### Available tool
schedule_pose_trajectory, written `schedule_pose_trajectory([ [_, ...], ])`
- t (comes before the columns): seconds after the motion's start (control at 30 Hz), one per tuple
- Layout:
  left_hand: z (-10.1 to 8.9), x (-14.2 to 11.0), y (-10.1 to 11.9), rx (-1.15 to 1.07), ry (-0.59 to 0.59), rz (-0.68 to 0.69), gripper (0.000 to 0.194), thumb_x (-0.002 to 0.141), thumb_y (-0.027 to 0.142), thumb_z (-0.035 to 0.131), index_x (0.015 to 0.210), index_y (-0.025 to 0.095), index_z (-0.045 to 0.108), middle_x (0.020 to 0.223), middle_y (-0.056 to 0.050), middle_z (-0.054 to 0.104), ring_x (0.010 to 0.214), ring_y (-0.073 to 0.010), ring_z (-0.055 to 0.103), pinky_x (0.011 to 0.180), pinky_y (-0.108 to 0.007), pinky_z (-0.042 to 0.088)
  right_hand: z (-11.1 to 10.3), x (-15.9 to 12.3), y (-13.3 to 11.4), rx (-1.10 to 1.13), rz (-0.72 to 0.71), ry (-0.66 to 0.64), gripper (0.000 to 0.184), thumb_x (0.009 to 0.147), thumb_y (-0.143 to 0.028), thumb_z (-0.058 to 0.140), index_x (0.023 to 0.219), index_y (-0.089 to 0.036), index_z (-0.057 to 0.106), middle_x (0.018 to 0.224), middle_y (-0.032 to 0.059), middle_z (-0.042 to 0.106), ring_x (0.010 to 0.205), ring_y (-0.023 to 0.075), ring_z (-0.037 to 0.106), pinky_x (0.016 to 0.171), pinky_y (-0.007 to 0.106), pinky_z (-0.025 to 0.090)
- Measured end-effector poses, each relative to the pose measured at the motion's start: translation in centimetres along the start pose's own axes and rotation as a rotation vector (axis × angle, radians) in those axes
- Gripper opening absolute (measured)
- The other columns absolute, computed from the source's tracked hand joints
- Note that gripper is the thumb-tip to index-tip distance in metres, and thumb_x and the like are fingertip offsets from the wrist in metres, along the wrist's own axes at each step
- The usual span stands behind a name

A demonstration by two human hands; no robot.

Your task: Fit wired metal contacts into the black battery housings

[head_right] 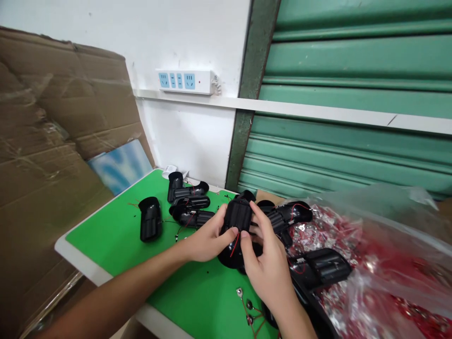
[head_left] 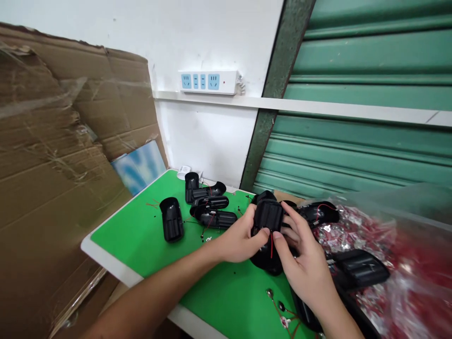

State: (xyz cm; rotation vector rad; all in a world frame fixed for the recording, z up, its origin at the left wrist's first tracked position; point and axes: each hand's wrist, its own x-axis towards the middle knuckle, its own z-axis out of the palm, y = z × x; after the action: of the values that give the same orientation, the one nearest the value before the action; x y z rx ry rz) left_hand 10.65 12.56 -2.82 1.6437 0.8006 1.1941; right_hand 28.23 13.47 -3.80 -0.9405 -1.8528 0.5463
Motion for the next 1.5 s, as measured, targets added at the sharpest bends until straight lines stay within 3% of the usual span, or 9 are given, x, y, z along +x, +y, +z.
schedule_pose_trajectory([
  [0.3, -0.3, -0.2, 0.2, 0.059, -0.012, 0.005, 0.03, 0.097, 0.03, 0.05, 0.12, 0.016, 0.036, 0.109, -0.007, 0.047, 0.1, -0.0175, 0.049, 0.091, -0.032, 0.05, 0.2, 0.3, -1.0, 0.015, -0.062, 0.012, 0.052, 0.102, -0.034, 0.057, 0.152, -0.026, 0.044, 0.136, 0.0142, 0.065, 0.109, 0.0163, 0.075, 0.089, 0.026, 0.064],
  [0.7, 0.3, -0.4, -0.6, 0.16, 0.054, 0.085, 0.021, 0.098, 0.028, 0.049, 0.111, 0.017, 0.037, 0.103, -0.005, 0.047, 0.093, -0.0174, 0.049, 0.087, -0.032, 0.048, 1.8, -0.7, -1.4, 0.05, -0.04, 0.126, 0.052, 0.101, -0.031, 0.058, 0.151, -0.024, 0.046, 0.136, 0.0148, 0.064, 0.113, 0.0171, 0.072, 0.095, 0.028, 0.062],
  [0.87, 0.3, -0.4, -0.3, 0.165, 0.071, 0.054, 0.024, 0.095, 0.028, 0.051, 0.111, 0.017, 0.037, 0.106, -0.007, 0.048, 0.098, -0.0196, 0.05, 0.093, -0.036, 0.047, 1.6, -0.5, -1.1, 0.103, 0.002, 0.095, 0.054, 0.1, -0.034, 0.06, 0.151, -0.024, 0.046, 0.135, 0.0152, 0.065, 0.109, 0.0171, 0.073, 0.092, 0.027, 0.063],
  [0.97, 0.0, -0.2, -0.1, 0.007, 0.036, -0.035, 0.026, 0.094, 0.029, 0.05, 0.115, 0.017, 0.039, 0.113, -0.008, 0.05, 0.108, -0.0213, 0.051, 0.1, -0.038, 0.046, 1.1, -0.1, -0.9, 0.143, 0.034, 0.036, 0.055, 0.1, -0.037, 0.06, 0.152, -0.026, 0.047, 0.136, 0.0145, 0.065, 0.106, 0.0172, 0.074, 0.092, 0.03, 0.063],
  [1.07, -0.3, -0.1, -0.1, -0.158, 0.004, -0.032, 0.041, 0.094, 0.035, 0.055, 0.128, 0.016, 0.04, 0.123, -0.01, 0.052, 0.119, -0.0233, 0.053, 0.11, -0.041, 0.042, 0.6, 0.3, -0.8, 0.173, 0.027, 0.006, 0.054, 0.101, -0.039, 0.059, 0.152, -0.027, 0.05, 0.135, 0.0133, 0.066, 0.105, 0.0161, 0.074, 0.094, 0.03, 0.063],
  [1.2, -0.5, -0.1, -0.6, -0.137, -0.028, 0.008, 0.05, 0.095, 0.041, 0.061, 0.133, 0.016, 0.039, 0.131, -0.013, 0.052, 0.134, -0.0264, 0.047, 0.116, -0.042, 0.04, 0.5, 0.5, -0.7, 0.197, 0.042, 0.008, 0.053, 0.101, -0.041, 0.058, 0.151, -0.026, 0.054, 0.134, 0.0135, 0.068, 0.099, 0.0152, 0.075, 0.093, 0.03, 0.062],
  [1.3, -0.4, 0.5, -0.9, -0.101, -0.066, -0.002, 0.053, 0.097, 0.044, 0.06, 0.134, 0.015, 0.037, 0.128, -0.014, 0.053, 0.13, -0.0262, 0.049, 0.112, -0.042, 0.044, 0.6, 0.5, -0.3, 0.228, 0.096, 0.029, 0.056, 0.099, -0.044, 0.061, 0.151, -0.024, 0.054, 0.134, 0.014, 0.068, 0.097, 0.0142, 0.075, 0.09, 0.027, 0.062],
  [1.4, -0.4, 0.7, 0.1, -0.037, -0.02, 0.002, 0.057, 0.094, 0.043, 0.064, 0.135, 0.013, 0.038, 0.126, -0.014, 0.053, 0.123, -0.0253, 0.052, 0.108, -0.041, 0.047, 0.3, 0.5, -0.1, 0.294, 0.145, 0.036, 0.062, 0.096, -0.044, 0.066, 0.154, -0.027, 0.051, 0.135, 0.0137, 0.068, 0.094, 0.0136, 0.075, 0.084, 0.024, 0.062],
  [1.5, -0.5, -2.8, 2.5, -0.056, 0.007, -0.052, 0.056, 0.09, 0.041, 0.069, 0.133, 0.014, 0.045, 0.118, -0.012, 0.059, 0.108, -0.0224, 0.059, 0.095, -0.037, 0.054, -0.7, 0.9, -0.6, 0.404, 0.154, 0.042, 0.064, 0.092, -0.042, 0.072, 0.152, -0.034, 0.053, 0.131, 0.0113, 0.07, 0.09, 0.0171, 0.075, 0.069, 0.025, 0.062],
])
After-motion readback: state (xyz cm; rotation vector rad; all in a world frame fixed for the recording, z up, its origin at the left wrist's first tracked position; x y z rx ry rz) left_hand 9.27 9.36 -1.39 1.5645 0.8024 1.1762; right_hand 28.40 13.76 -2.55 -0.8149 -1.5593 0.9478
